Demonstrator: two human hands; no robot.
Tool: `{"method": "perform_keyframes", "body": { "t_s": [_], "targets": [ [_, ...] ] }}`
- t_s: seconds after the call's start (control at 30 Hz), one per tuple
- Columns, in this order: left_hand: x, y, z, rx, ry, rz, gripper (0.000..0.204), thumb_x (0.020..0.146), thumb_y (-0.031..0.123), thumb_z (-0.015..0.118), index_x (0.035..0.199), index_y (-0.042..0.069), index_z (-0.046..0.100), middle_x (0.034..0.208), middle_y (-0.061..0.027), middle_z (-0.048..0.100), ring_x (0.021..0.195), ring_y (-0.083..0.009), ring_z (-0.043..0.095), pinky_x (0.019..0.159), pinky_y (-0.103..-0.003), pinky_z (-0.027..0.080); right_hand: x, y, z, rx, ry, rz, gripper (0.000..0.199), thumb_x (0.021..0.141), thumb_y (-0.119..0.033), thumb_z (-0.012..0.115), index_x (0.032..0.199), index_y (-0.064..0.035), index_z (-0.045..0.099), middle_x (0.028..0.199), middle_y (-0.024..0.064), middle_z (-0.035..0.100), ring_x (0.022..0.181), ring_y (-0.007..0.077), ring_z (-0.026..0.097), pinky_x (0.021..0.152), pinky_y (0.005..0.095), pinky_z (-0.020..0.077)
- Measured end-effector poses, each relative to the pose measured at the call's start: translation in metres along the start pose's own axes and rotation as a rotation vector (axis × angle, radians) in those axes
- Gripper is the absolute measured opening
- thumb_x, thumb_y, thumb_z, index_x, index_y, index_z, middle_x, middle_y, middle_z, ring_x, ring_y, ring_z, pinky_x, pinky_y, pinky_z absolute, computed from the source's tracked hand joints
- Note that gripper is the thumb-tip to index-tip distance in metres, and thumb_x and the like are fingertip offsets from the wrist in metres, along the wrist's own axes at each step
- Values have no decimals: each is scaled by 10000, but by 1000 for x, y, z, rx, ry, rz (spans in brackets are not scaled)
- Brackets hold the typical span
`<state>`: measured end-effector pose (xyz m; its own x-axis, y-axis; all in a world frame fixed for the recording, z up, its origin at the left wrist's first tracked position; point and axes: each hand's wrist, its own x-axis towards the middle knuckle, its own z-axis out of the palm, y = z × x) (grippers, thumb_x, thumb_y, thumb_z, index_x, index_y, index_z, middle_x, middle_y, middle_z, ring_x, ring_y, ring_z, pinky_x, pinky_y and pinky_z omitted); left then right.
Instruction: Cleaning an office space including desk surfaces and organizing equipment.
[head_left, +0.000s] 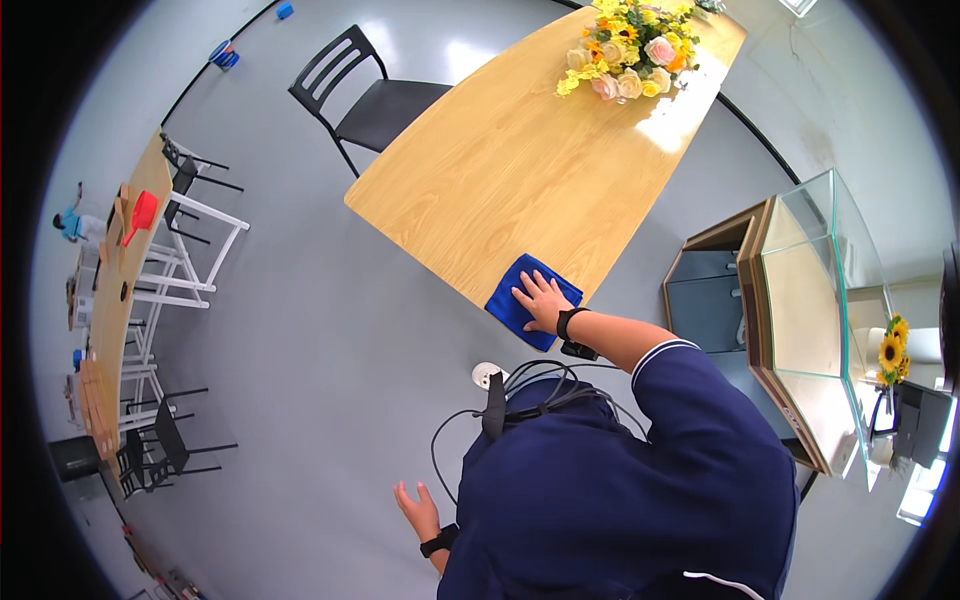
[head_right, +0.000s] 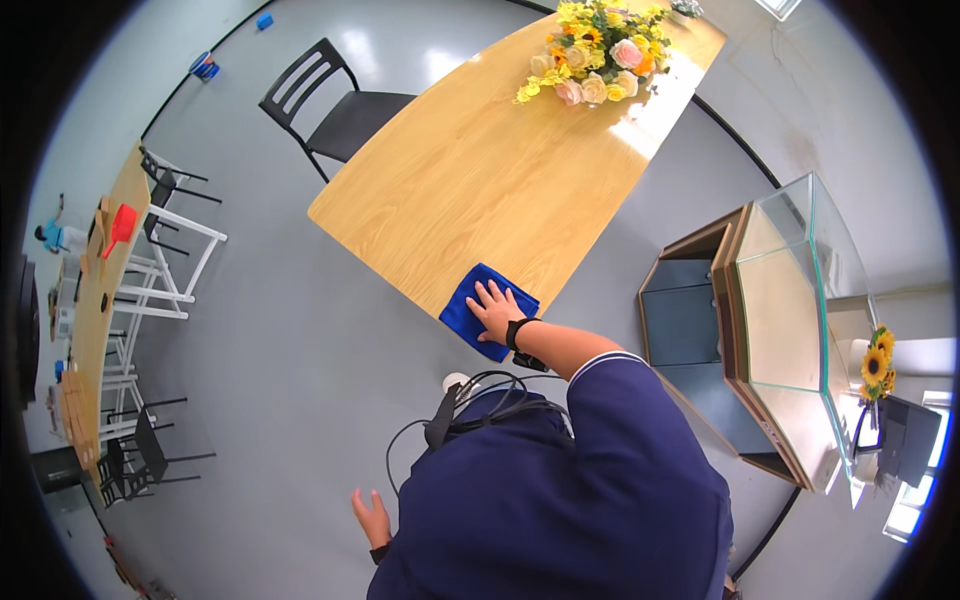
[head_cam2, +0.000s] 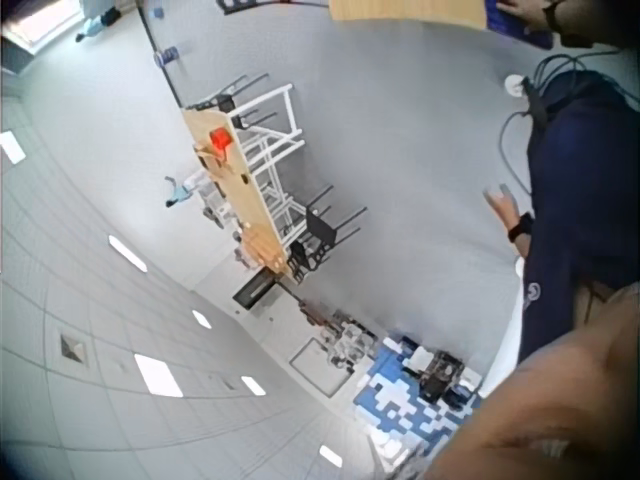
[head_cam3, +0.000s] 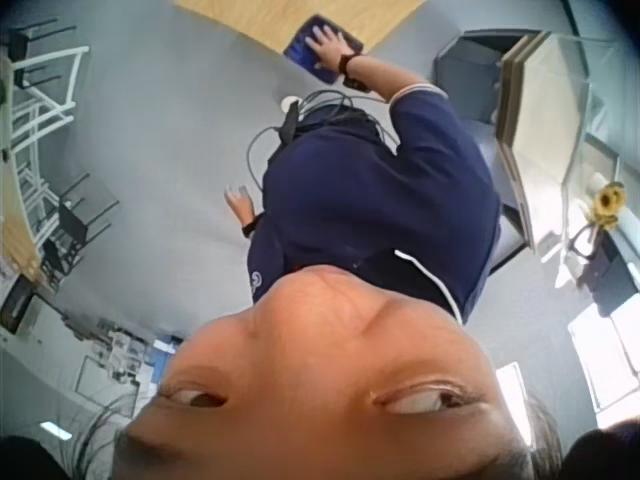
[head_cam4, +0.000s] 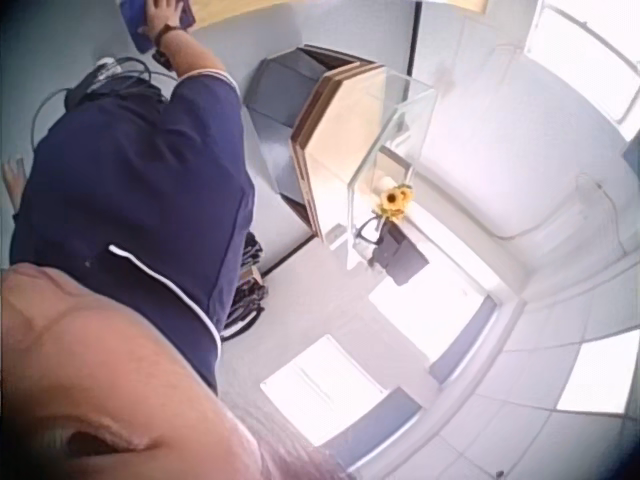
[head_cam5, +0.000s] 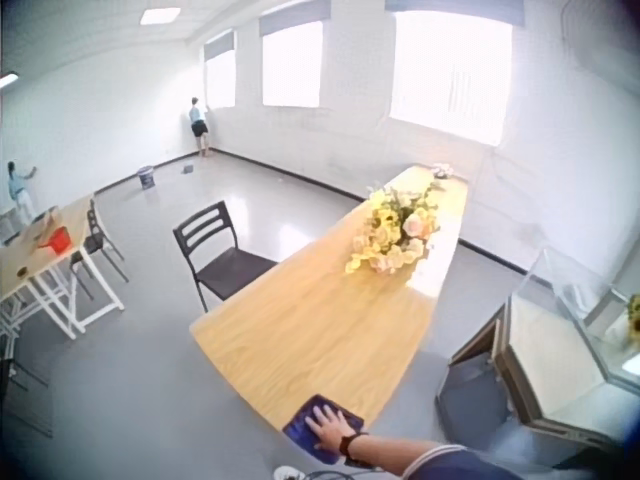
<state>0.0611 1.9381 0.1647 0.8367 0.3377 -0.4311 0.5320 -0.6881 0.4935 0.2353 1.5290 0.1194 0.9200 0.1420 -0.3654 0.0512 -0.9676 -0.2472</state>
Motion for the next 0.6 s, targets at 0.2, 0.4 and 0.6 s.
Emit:
{"method": "perform_keyframes", "body": {
  "t_s": [0.2, 0.4, 0.6],
  "targets": [
    [37, 29, -12, 19, -49, 74, 480, 817, 243, 478, 1185, -38, 352, 1295, -232, 260, 1218, -336, 231, 993, -395, 208, 1, -4, -6, 84, 48, 6, 800, 635, -353, 686, 1295, -194, 263, 1357, 155, 173, 1249, 362, 144, 964, 533, 212],
    [60, 29, -25, 47, -125, 133, 467, 815, 242, 473, 1179, -31, 368, 1294, -226, 270, 1214, -330, 245, 991, -388, 213, -2, -14, -11, 2, 92, 68, 775, 644, -393, 661, 1294, -269, 258, 1362, 108, 195, 1254, 348, 141, 975, 537, 174],
    [98, 20, -42, 87, -220, 185, 458, 823, 267, 474, 1166, -25, 386, 1271, -221, 312, 1199, -329, 274, 983, -385, 231, 1, -17, -16, -47, 17, 125, 749, 647, -398, 657, 1285, -264, 289, 1367, 94, 188, 1246, 367, 150, 975, 534, 181]
  ]
}}
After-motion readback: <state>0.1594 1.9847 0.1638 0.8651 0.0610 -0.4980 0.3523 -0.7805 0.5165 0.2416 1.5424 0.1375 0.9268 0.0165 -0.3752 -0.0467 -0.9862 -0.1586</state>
